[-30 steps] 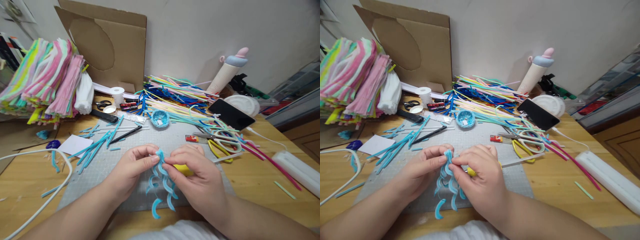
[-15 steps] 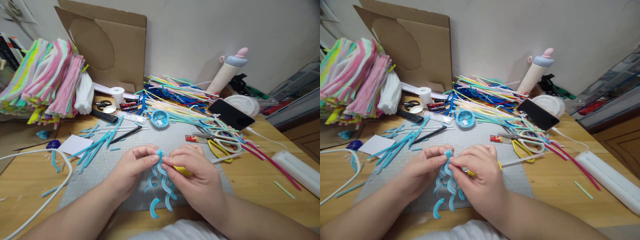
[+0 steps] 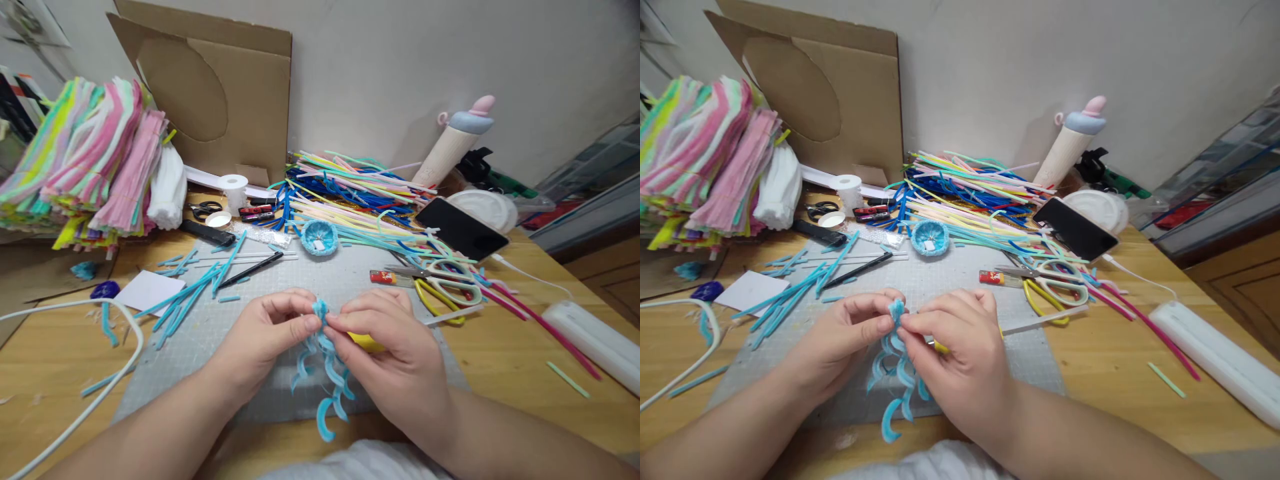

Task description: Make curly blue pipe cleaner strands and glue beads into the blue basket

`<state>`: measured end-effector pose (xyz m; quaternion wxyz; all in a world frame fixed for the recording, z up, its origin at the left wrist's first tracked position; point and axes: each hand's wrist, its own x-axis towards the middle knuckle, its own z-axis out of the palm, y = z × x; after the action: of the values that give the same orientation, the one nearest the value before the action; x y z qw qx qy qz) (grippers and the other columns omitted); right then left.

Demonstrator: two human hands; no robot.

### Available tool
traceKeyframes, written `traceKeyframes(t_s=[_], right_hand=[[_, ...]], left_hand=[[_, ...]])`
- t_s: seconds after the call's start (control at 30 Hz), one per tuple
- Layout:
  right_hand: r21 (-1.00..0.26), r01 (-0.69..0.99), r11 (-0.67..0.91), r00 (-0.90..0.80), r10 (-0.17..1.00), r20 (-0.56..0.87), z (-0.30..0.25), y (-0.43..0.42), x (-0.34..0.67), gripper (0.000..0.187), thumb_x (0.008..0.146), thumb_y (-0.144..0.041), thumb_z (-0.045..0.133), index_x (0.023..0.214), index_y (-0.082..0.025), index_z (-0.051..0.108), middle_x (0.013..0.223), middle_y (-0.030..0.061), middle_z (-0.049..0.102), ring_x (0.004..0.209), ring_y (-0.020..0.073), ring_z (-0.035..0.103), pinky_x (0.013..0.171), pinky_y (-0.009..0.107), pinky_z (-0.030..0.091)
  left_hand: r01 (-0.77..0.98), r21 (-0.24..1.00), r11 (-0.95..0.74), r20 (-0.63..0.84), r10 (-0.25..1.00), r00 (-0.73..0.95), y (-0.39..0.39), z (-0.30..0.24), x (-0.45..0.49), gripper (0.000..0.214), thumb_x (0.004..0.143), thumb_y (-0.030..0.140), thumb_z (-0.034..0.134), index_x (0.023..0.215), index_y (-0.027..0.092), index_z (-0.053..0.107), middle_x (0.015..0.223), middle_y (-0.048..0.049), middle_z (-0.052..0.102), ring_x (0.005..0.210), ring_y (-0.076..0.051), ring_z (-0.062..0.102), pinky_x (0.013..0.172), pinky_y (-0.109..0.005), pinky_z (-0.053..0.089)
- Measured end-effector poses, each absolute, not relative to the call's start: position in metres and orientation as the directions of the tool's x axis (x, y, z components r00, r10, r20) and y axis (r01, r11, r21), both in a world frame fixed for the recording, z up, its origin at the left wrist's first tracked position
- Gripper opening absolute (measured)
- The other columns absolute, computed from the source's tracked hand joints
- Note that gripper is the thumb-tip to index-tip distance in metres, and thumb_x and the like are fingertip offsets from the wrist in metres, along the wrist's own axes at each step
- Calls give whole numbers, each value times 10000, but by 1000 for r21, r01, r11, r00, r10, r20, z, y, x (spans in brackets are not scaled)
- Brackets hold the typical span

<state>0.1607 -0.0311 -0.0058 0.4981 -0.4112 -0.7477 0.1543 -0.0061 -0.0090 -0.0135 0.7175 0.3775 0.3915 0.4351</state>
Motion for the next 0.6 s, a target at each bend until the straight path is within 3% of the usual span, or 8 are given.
traceKeyframes(t_s=[0.6], right_hand=[[-639, 433, 636, -179, 755, 631, -3, -32, 161, 129, 776, -51, 681, 803, -174, 710, 711, 8, 688, 655, 140, 611, 702, 384, 345]], left_hand=[[-281, 859, 428, -304, 868, 393, -8, -14, -8, 196, 607, 334, 828, 625, 176, 713, 810, -14, 548, 778, -157, 480, 708, -261, 377]])
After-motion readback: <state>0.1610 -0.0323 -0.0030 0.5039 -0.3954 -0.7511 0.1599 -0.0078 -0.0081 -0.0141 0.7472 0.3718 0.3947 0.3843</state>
